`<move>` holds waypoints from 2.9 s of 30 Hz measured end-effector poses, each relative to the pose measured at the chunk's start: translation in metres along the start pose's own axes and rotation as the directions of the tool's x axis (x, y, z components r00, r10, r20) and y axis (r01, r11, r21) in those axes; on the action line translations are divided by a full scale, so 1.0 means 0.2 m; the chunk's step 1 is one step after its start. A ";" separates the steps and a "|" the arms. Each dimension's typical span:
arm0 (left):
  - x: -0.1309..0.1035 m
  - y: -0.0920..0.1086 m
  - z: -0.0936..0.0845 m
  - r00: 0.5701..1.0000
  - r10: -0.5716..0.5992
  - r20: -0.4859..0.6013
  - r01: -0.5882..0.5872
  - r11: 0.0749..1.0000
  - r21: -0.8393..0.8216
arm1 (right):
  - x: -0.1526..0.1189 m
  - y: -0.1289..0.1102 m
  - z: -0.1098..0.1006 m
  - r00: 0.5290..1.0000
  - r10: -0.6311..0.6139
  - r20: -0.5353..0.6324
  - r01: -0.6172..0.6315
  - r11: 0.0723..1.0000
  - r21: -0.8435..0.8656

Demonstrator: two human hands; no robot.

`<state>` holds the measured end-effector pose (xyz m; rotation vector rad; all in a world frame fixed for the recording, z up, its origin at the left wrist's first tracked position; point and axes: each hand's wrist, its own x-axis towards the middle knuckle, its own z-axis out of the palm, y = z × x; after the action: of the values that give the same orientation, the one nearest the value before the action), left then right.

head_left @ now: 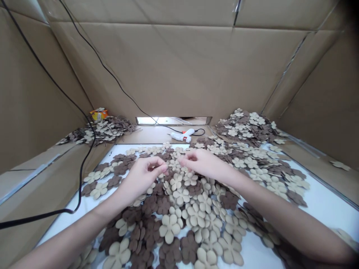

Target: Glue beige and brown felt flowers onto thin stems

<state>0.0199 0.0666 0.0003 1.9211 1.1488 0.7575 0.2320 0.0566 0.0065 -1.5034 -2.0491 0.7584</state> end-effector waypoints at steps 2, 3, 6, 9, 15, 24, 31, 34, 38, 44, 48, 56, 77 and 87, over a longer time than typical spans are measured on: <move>-0.01 -0.05 0.00 0.999 0.018 0.035 -0.020 0.998 0.063 | 0.01 0.03 0.02 0.989 0.061 0.132 -0.055 0.997 -0.049; -0.01 -0.08 0.01 0.999 0.033 0.039 -0.037 0.994 0.098 | 0.02 0.04 0.04 0.979 0.076 0.187 -0.066 0.996 -0.059; -0.01 -0.13 0.03 0.997 0.074 0.030 -0.078 0.980 0.182 | 0.03 0.06 0.08 0.970 0.063 0.236 -0.051 0.997 -0.058; 0.01 -0.15 0.04 0.996 0.090 0.017 -0.091 0.978 0.188 | 0.05 0.07 0.09 0.974 0.038 0.222 -0.041 0.999 0.009; 0.00 -0.10 0.03 0.992 0.090 -0.090 -0.085 0.995 0.058 | 0.07 0.09 0.08 0.987 0.018 0.157 -0.059 0.962 0.266; -0.01 -0.08 0.07 0.982 -0.131 -0.136 0.078 0.937 -0.341 | 0.07 0.01 0.10 0.992 0.096 0.086 -0.128 0.683 0.719; -0.02 -0.11 0.08 0.980 -0.096 -0.177 0.042 0.958 -0.285 | 0.07 0.00 0.09 0.991 0.088 0.096 -0.129 0.588 0.799; -0.03 -0.08 0.07 0.979 -0.069 -0.190 0.029 0.978 -0.205 | 0.06 0.00 0.09 0.992 0.078 0.098 -0.125 0.563 0.817; -0.04 -0.04 0.07 0.982 -0.043 -0.185 0.019 0.991 -0.131 | 0.06 -0.01 0.10 0.994 0.059 0.093 -0.110 0.543 0.832; -0.05 -0.03 0.07 0.977 -0.046 -0.208 0.035 0.998 -0.057 | 0.05 -0.01 0.10 0.995 0.044 0.087 -0.097 0.534 0.840; -0.05 -0.02 0.07 0.974 -0.037 -0.223 0.027 0.998 -0.050 | 0.04 -0.02 0.10 0.996 0.038 0.078 -0.086 0.542 0.836; -0.05 -0.04 0.08 0.980 -0.047 -0.196 0.024 0.993 -0.115 | 0.04 -0.04 0.11 0.995 0.070 0.066 -0.094 0.592 0.800; -0.06 -0.01 0.09 0.972 -0.057 -0.229 0.019 0.986 -0.163 | 0.04 -0.07 0.12 0.991 0.115 0.070 -0.124 0.579 0.805; -0.07 0.01 0.10 0.966 -0.070 -0.250 0.023 0.983 -0.183 | 0.01 -0.05 0.14 1.000 0.019 -0.022 0.000 0.745 0.667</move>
<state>0.0303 0.0471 -0.0104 1.6761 1.2295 1.0691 0.2055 0.0523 -0.0074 -1.0837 -1.4833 1.2979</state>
